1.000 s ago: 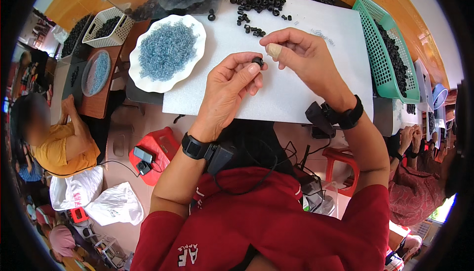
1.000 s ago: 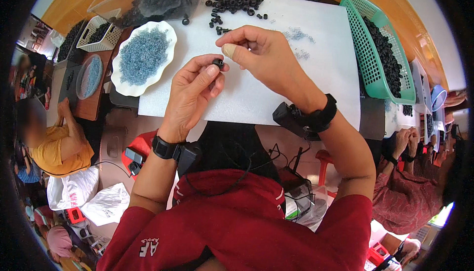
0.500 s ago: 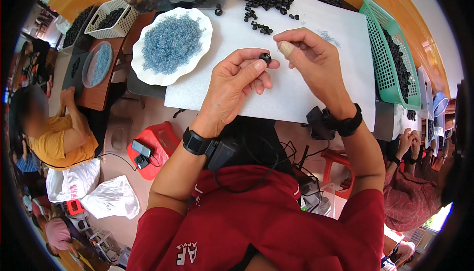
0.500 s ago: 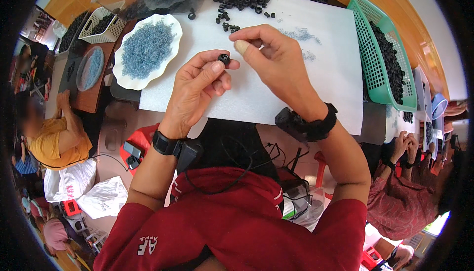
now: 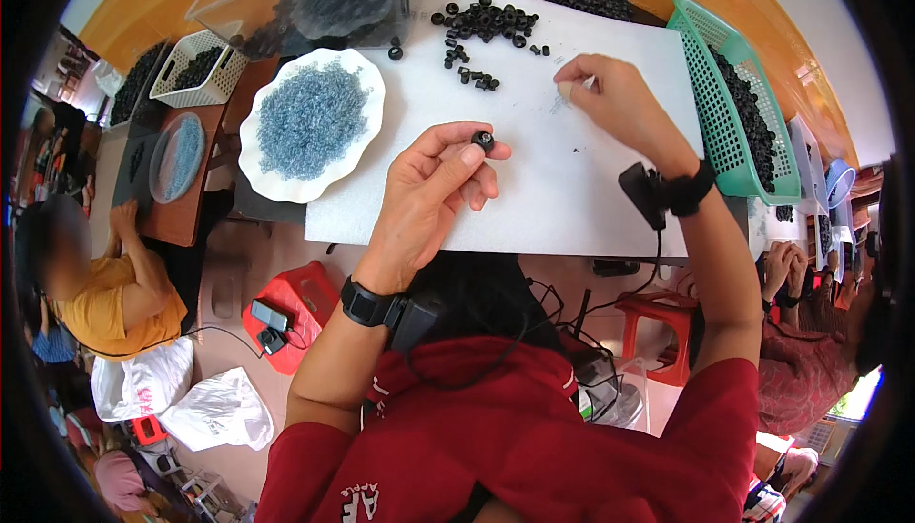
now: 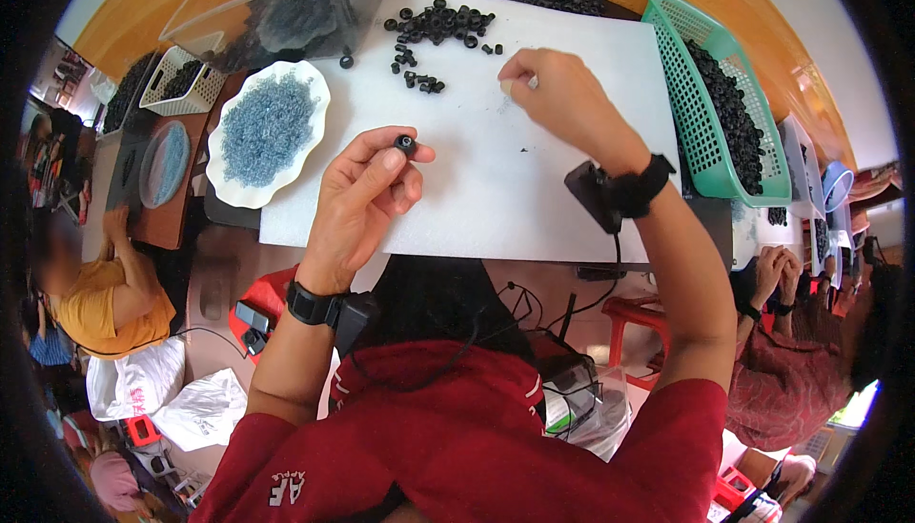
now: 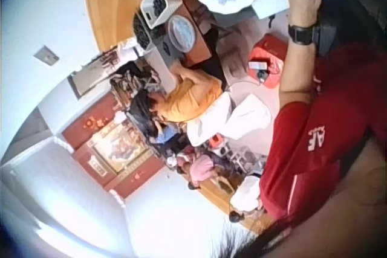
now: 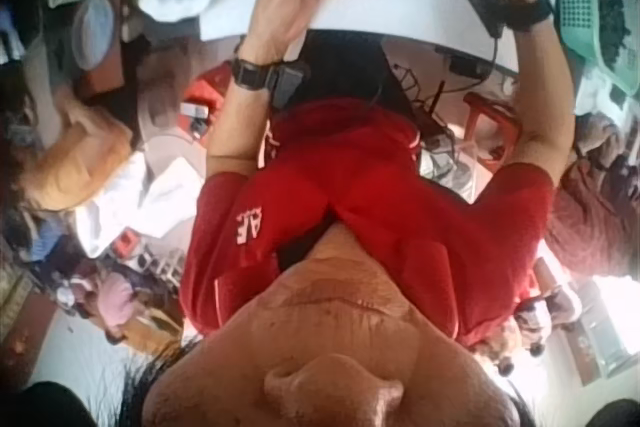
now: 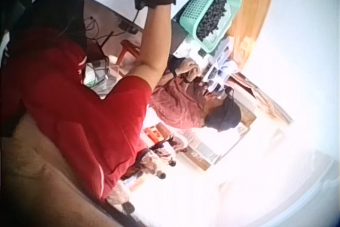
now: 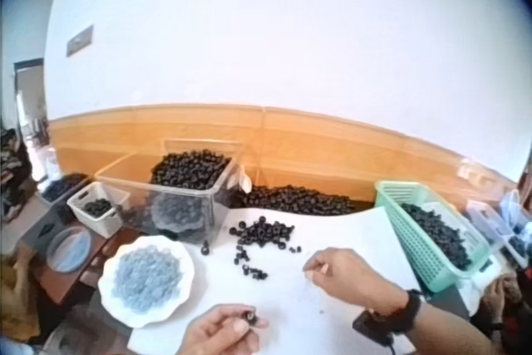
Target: Assembling small black plastic components at a workshop table.
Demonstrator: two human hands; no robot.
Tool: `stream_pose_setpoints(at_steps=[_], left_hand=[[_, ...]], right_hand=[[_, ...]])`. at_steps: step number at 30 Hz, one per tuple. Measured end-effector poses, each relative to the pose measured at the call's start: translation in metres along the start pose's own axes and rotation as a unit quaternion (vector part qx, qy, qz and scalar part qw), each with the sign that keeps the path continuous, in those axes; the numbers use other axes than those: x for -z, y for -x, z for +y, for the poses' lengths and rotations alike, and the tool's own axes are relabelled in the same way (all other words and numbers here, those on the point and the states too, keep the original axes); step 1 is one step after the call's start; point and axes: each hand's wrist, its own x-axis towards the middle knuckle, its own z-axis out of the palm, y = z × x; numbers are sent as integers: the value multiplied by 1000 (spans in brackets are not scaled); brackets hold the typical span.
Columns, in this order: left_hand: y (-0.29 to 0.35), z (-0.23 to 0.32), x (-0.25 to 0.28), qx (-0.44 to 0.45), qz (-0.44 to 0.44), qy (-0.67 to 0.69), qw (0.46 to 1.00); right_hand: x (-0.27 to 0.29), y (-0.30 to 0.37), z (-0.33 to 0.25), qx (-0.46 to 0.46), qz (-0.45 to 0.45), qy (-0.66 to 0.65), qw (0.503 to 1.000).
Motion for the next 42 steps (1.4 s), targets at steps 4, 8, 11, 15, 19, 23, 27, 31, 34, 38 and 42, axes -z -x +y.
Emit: stream_pose_setpoints(at_steps=[4, 8, 11, 15, 19, 23, 27, 31, 34, 38, 42], left_hand=[[1, 2, 0, -1, -1, 0, 1000], [0, 1, -1, 1, -3, -2, 1000], [0, 1, -1, 2, 0, -3, 1000], [0, 1, 0, 4, -4, -2, 1000], [2, 3, -3, 11, 1, -1, 1000], [2, 3, -2, 7, -1, 2, 1000], [2, 2, 0, 0, -6, 11, 1000], [0, 0, 0, -24, -4, 8, 1000], [0, -1, 0, -58, -9, -1, 998], [0, -1, 1, -65, -24, 10, 998], [1, -2, 2, -62, -28, 3, 998]], right_hand=[[11, -35, 23, 0, 20, 38, 999], [1, -63, 44, -8, 17, 66, 998], [-11, -72, 45, -31, -2, 89, 996], [-15, -75, 35, -50, -40, 134, 989], [-12, -67, 38, -32, 1, 103, 994], [-5, -54, 27, 7, 42, 8, 999], [-1, -26, -8, -70, -41, -255, 964], [-10, 5, -33, -57, -93, -401, 909], [-16, 21, -45, -71, -123, -456, 879], [-29, 34, -44, -71, -121, -497, 856], [-37, 40, -41, -71, -95, -518, 847]])
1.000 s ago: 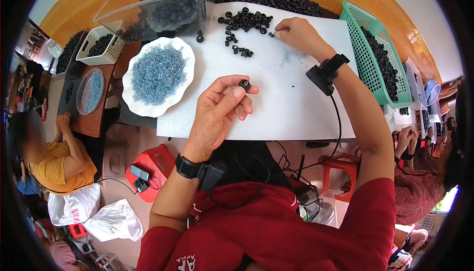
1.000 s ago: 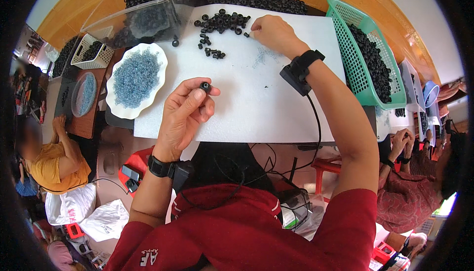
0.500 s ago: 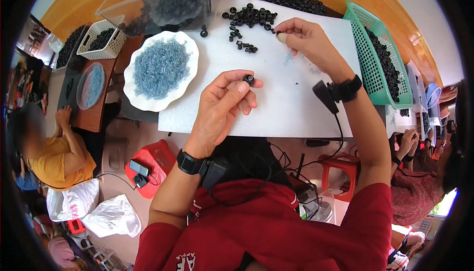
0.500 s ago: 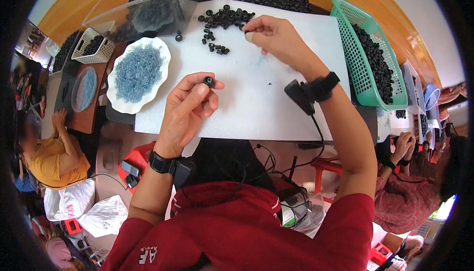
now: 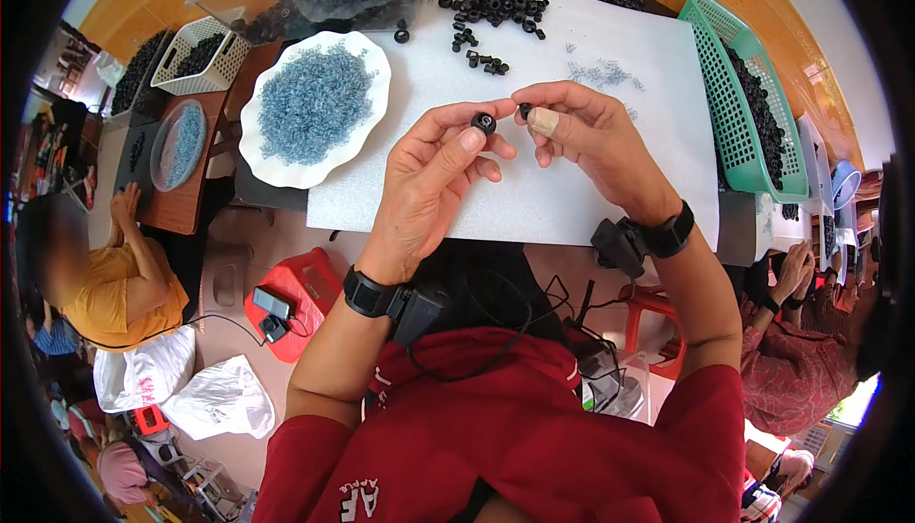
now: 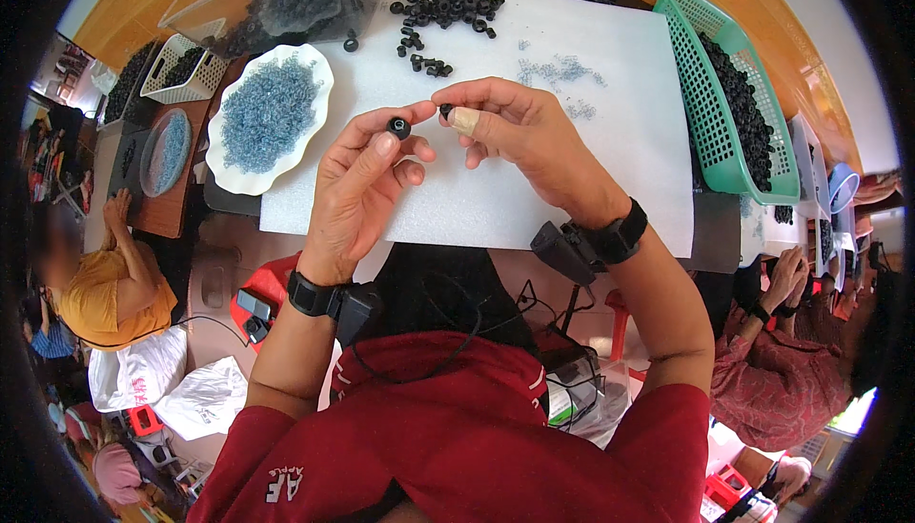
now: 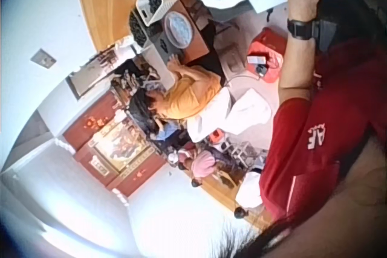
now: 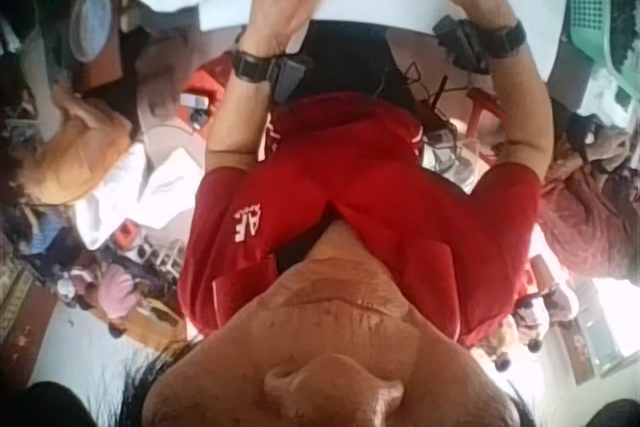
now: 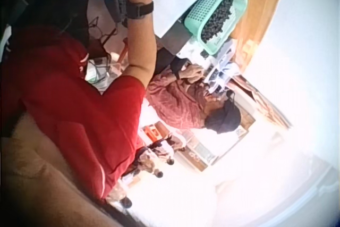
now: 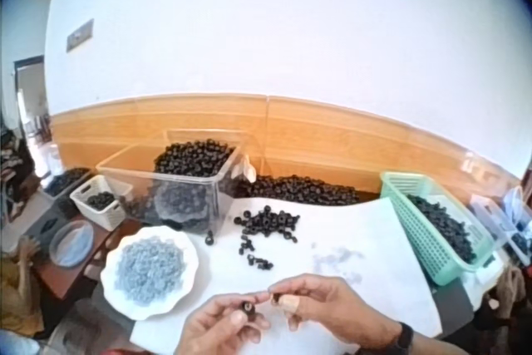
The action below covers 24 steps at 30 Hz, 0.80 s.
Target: Assembling small black plastic components at a workshop table.
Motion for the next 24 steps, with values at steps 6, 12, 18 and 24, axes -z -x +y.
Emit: stream_pose_setpoints(at_steps=[6, 12, 18, 24], left_hand=[[0, 0, -2, -3, -1, 2, 1000], [0, 0, -4, -11, -8, -37, 999], [0, -1, -5, -7, 3, -65, 998], [1, -1, -1, 15, 0, -39, 999]], right_hand=[[-3, 3, 4, 36, 30, 7, 999], [-6, 4, 2, 52, 44, 38, 997], [-12, 7, 0, 56, 74, 120, 988], [-19, 11, -4, 86, 81, 119, 986]])
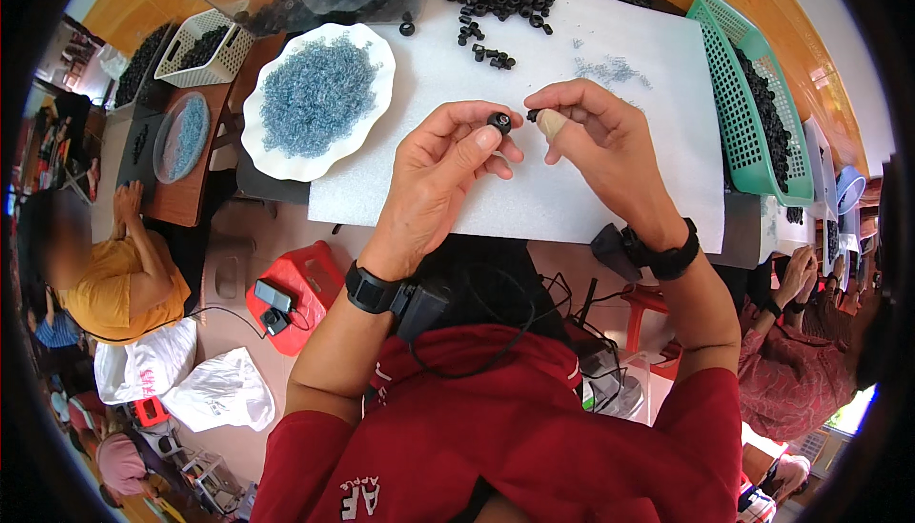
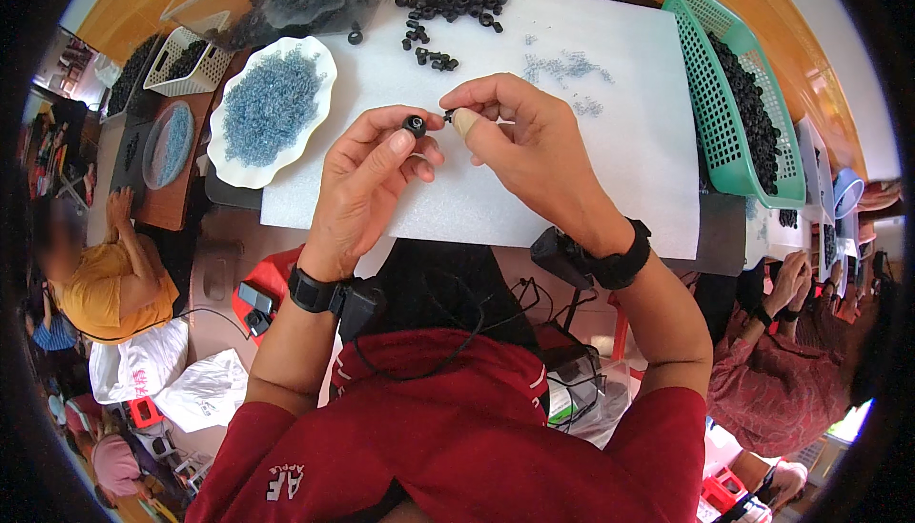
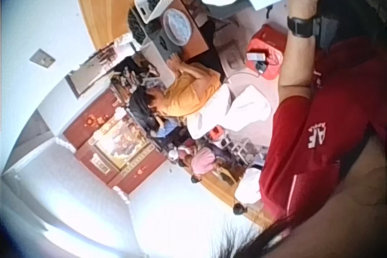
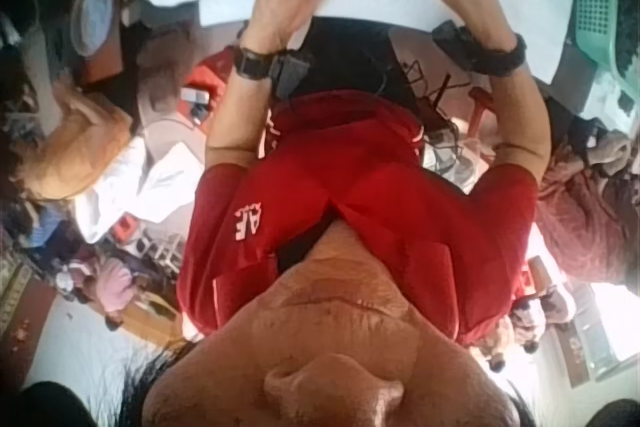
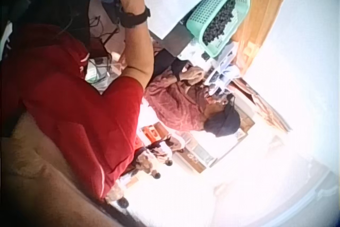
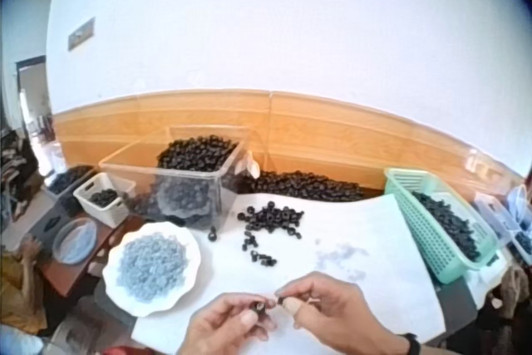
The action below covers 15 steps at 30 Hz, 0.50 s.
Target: Assembling small black plastic components at a workshop table.
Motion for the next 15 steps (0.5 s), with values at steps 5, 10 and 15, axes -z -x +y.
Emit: stream_pose_setpoints(at_steps=[5, 10, 15], left_hand=[[0, 1, -2, 5, 5, -1, 1000], [0, 0, -3, 5, 15, 2, 1000], [-1, -1, -4, -12, 9, -35, 999]], right_hand=[[0, -2, -13, -12, -45, -17, 999], [-3, -4, -13, -16, -36, -14, 999], [-1, -5, -15, -14, -47, 0, 999]])
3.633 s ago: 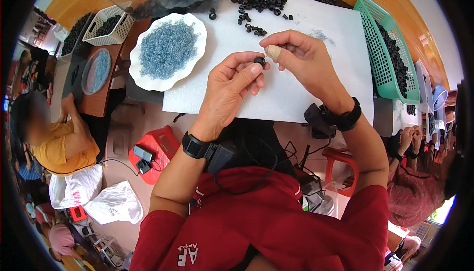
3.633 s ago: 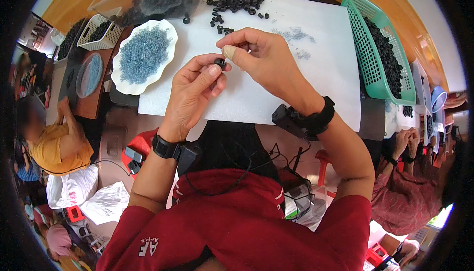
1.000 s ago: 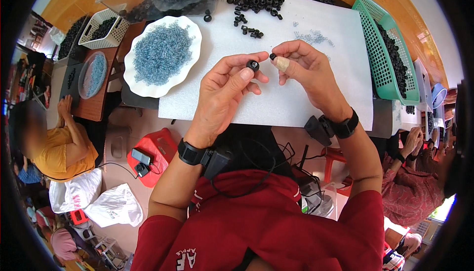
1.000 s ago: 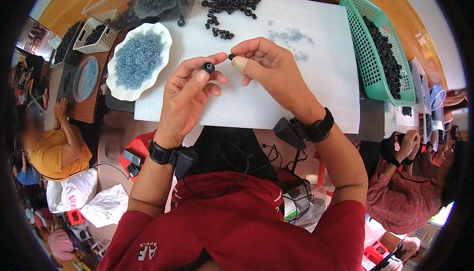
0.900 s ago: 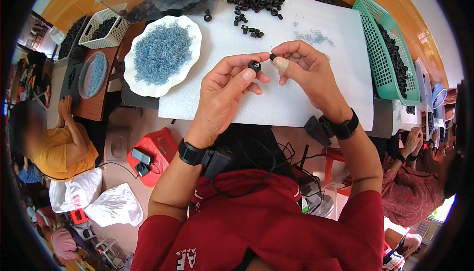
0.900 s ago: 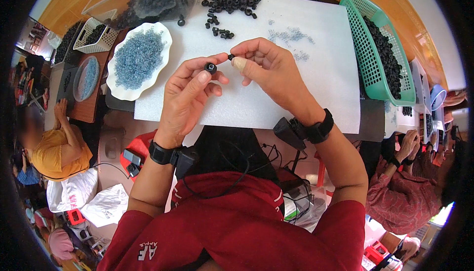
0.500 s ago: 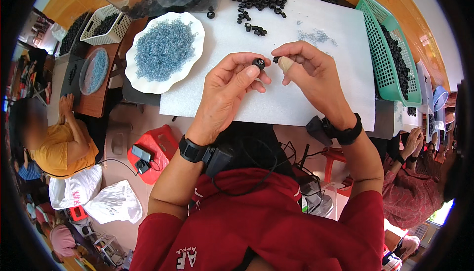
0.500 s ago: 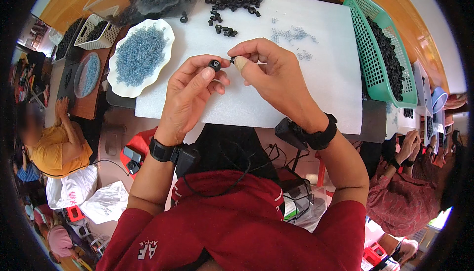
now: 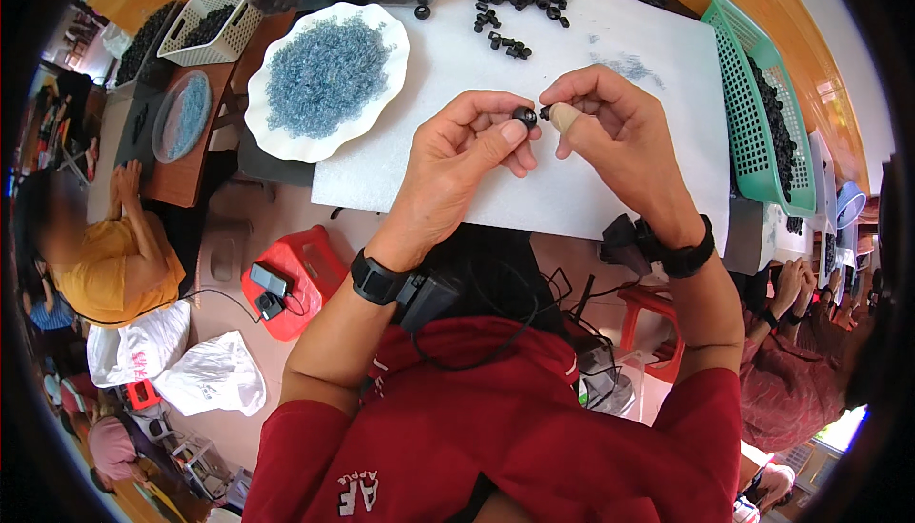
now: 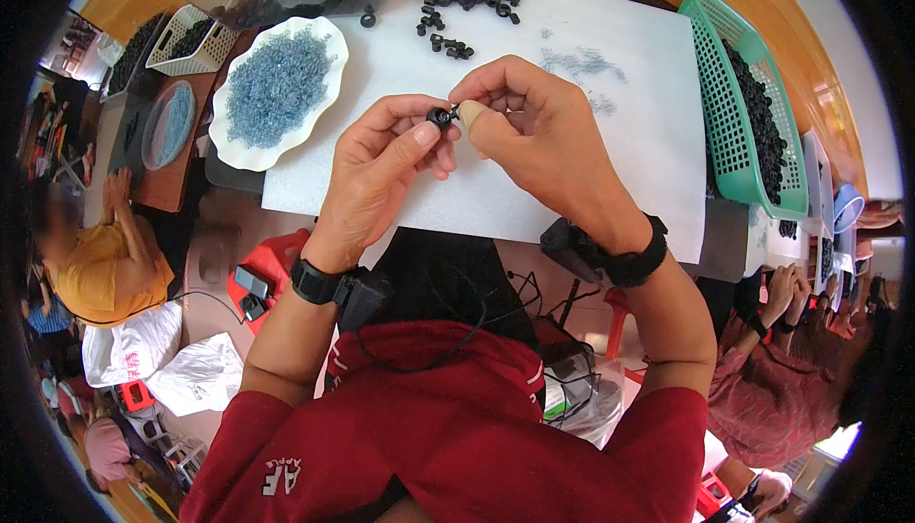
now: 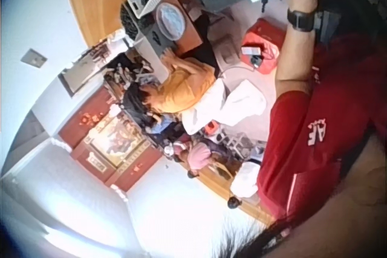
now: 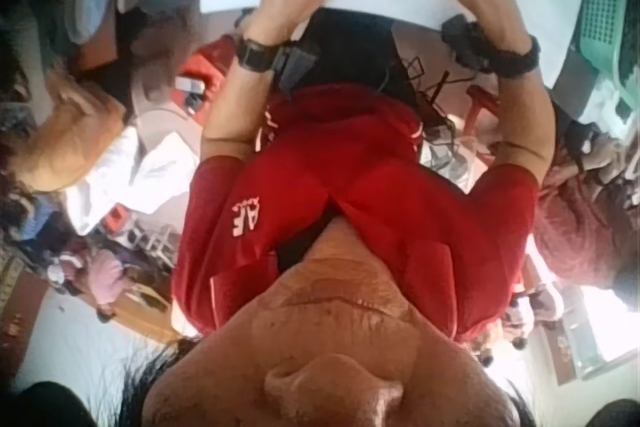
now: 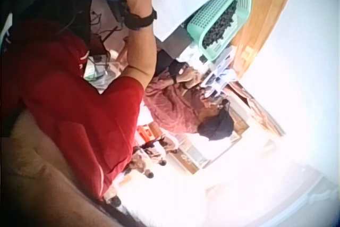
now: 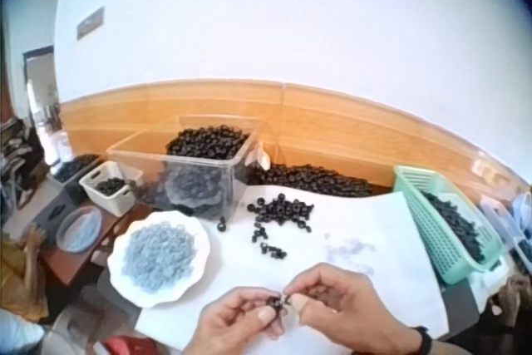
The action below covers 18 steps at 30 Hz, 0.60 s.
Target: Assembling small black plastic components at a workshop table.
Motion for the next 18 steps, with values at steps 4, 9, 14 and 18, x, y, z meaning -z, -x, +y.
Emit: stream_pose_setpoints(at_steps=[4, 9, 14, 18], left_hand=[[1, -1, -1, -1, 6, -13, 1000], [0, -2, 1, -7, 0, -36, 999], [0, -4, 1, -9, -3, -46, 999], [0, -4, 1, -7, -14, -43, 999]], right_hand=[[1, -1, -3, -11, -16, 14, 1000], [0, -1, -7, -18, -28, 51, 998], [0, 0, -9, -13, -25, 86, 996], [3, -1, 1, 27, -23, 133, 991]])
